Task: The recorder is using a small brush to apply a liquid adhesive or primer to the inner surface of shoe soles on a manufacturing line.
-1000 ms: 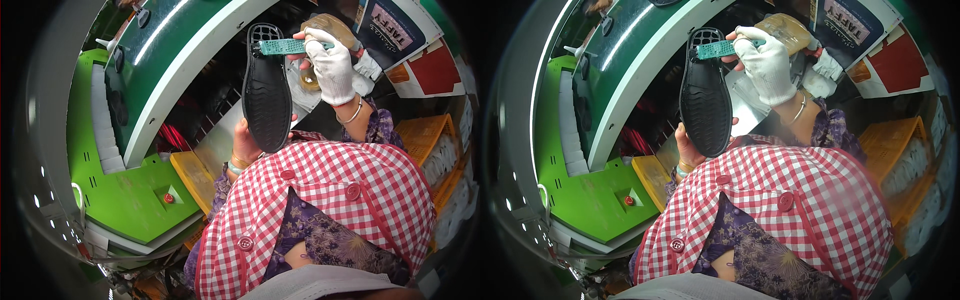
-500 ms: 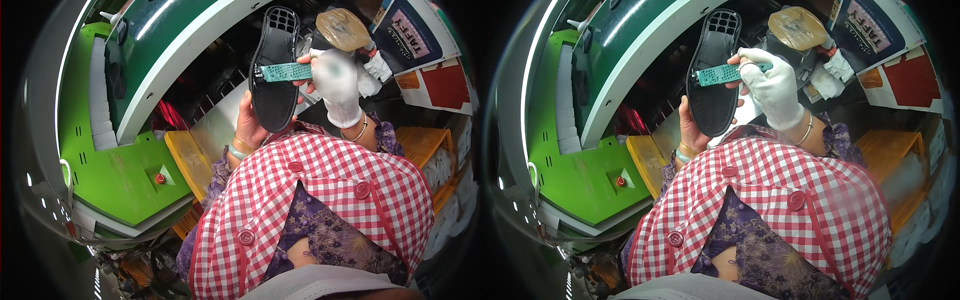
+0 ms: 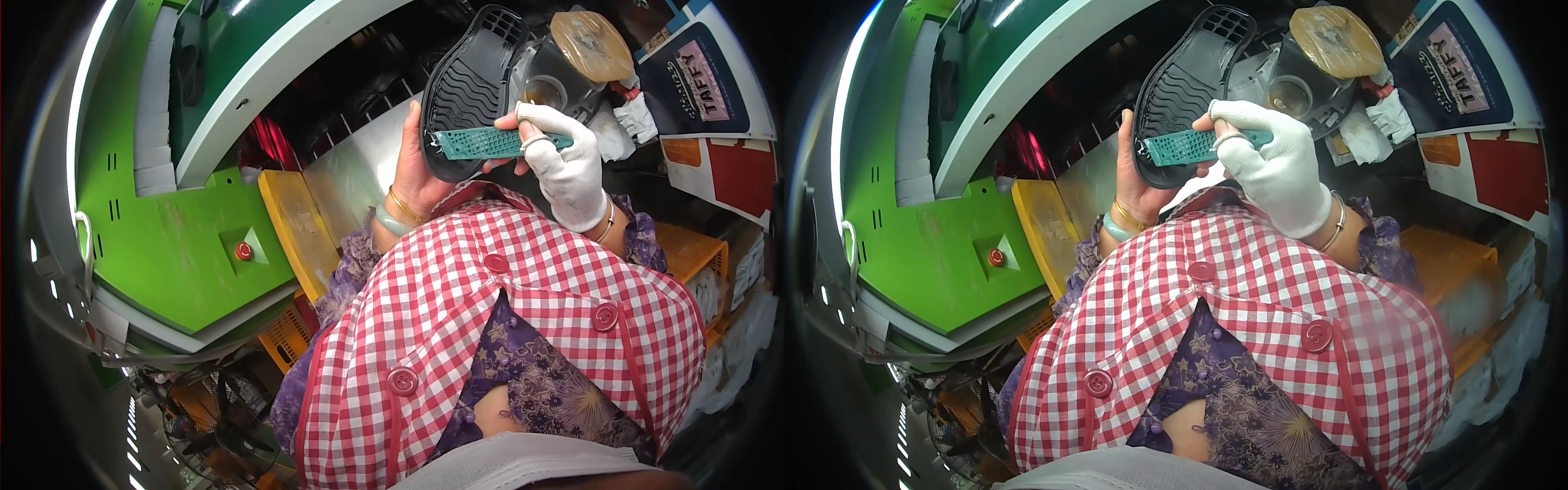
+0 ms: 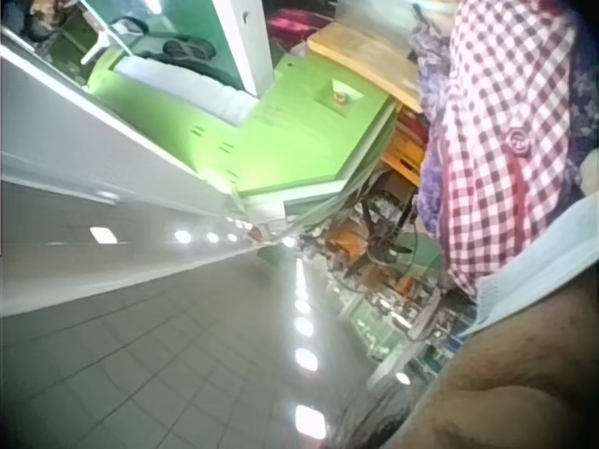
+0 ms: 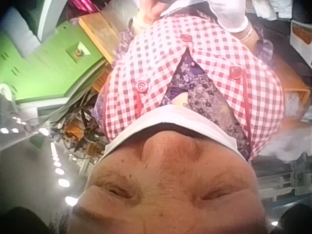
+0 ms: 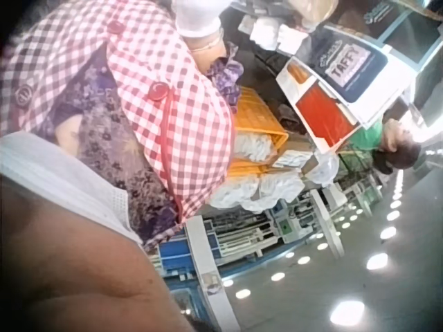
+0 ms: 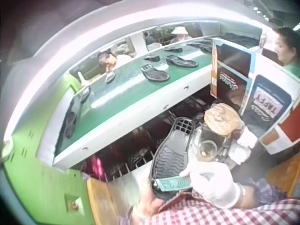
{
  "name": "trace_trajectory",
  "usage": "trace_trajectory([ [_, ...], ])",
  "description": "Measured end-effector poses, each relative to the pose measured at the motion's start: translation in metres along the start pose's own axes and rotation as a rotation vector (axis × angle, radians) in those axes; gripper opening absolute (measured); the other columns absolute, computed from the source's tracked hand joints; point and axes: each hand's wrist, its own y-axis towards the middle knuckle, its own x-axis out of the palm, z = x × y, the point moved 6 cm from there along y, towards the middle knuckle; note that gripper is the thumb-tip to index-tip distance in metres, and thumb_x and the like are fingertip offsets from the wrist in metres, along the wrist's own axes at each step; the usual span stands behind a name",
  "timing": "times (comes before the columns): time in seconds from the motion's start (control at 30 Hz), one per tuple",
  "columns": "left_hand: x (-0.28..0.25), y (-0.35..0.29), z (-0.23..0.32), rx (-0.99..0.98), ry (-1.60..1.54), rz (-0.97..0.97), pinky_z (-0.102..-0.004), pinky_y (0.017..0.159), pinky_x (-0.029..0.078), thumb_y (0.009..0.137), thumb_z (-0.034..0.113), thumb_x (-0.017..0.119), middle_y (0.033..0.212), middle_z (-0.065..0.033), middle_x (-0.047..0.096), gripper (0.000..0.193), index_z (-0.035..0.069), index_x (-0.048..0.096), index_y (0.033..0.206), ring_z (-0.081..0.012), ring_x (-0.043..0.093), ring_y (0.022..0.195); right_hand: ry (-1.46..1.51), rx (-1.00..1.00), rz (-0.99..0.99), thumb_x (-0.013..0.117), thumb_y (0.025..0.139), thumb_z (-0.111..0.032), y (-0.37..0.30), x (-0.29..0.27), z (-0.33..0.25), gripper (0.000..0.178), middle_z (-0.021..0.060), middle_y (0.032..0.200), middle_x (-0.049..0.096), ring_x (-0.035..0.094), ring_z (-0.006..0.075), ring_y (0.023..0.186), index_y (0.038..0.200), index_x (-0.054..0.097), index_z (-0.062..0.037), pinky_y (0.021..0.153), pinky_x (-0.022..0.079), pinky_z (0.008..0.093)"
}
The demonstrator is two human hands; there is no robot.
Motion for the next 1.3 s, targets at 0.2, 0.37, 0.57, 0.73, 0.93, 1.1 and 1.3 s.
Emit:
trace_trajectory([
  [0.2, -0.005, -0.009, 0.002, 0.019, 0.122, 0.133, -0.039, 0.061, 0.054, 0.086, 0.064, 0.033, 0.11, -0.0126, 0.058, 0.066, 0.01, 0.048, 0.122, -0.0267, 0.061, 0.089, 0.075, 0.051, -0.166, 0.046, 0.09, -0.003, 0.002, 0.013, -0.005, 0.019, 0.0107, 0.091, 0.061, 0.063, 0.015, 0.077, 0.101, 0.057, 0.0082, 0.066, 0.053, 0.0224],
  [0.37, -0.015, -0.009, 0.005, -0.047, 0.02, -0.023, -0.0402, 0.062, 0.053, 0.085, 0.066, 0.03, 0.11, -0.016, 0.057, 0.07, 0.008, 0.048, 0.121, -0.0299, 0.059, 0.091, -0.106, 0.18, -0.32, 0.049, 0.089, -0.013, 0.021, 0.017, -0.003, 0.022, 0.0081, 0.089, 0.062, 0.062, 0.0089, 0.071, 0.102, 0.06, 0.0032, 0.059, 0.048, 0.0181],
  [0.57, -0.015, -0.009, 0.004, -0.111, 0.06, -0.093, -0.0315, 0.041, 0.048, 0.086, 0.066, 0.025, 0.08, -0.0157, 0.056, 0.069, 0.007, 0.049, 0.114, -0.0365, 0.061, 0.068, -0.165, 0.305, -0.476, 0.051, 0.089, -0.023, 0.048, 0.034, 0.003, 0.029, 0.0058, 0.084, 0.065, 0.054, 0.0049, 0.054, 0.108, 0.059, -0.0022, 0.049, 0.047, 0.0169],
  [0.73, -0.03, -0.008, 0.006, -0.244, -0.028, -0.433, -0.0376, 0.053, 0.054, 0.086, 0.063, 0.028, 0.098, -0.0168, 0.058, 0.069, 0.01, 0.039, 0.129, -0.0362, 0.062, 0.083, -0.314, 0.281, -0.516, 0.053, 0.089, -0.026, 0.056, 0.053, 0.0, 0.028, 0.007, 0.076, 0.065, 0.046, 0.003, 0.045, 0.102, 0.063, -0.0042, 0.045, 0.039, 0.0152],
  [0.93, -0.03, -0.015, 0.016, -0.289, -0.096, -0.151, -0.0405, 0.053, 0.057, 0.094, 0.044, 0.029, 0.097, -0.0209, 0.058, 0.05, 0.004, 0.046, 0.119, -0.0348, 0.064, 0.074, -0.332, 0.347, -0.501, 0.056, 0.088, -0.029, 0.058, 0.054, 0.005, 0.028, 0.0064, 0.066, 0.064, 0.045, 0.0013, 0.044, 0.097, 0.065, -0.0044, 0.041, 0.034, 0.0135],
  [1.1, -0.056, -0.011, 0.022, -0.365, -0.048, -0.074, -0.0415, 0.06, 0.058, 0.091, 0.049, 0.031, 0.109, -0.0252, 0.056, 0.059, 0.002, 0.043, 0.125, -0.0342, 0.064, 0.085, -0.329, 0.277, -0.535, 0.056, 0.088, -0.03, 0.061, 0.041, 0.015, 0.029, 0.0062, 0.068, 0.064, 0.05, 0.0015, 0.047, 0.097, 0.065, -0.004, 0.042, 0.035, 0.013],
  [1.3, -0.062, -0.008, 0.026, -0.432, 0.096, -0.011, -0.0344, 0.056, 0.054, 0.087, 0.053, 0.04, 0.095, -0.0167, 0.064, 0.059, 0.002, 0.056, 0.113, -0.0248, 0.065, 0.074, -0.327, 0.314, -0.551, 0.056, 0.088, -0.03, 0.059, 0.031, 0.014, 0.03, 0.006, 0.07, 0.064, 0.053, 0.0022, 0.052, 0.098, 0.065, -0.0037, 0.043, 0.036, 0.0132],
])
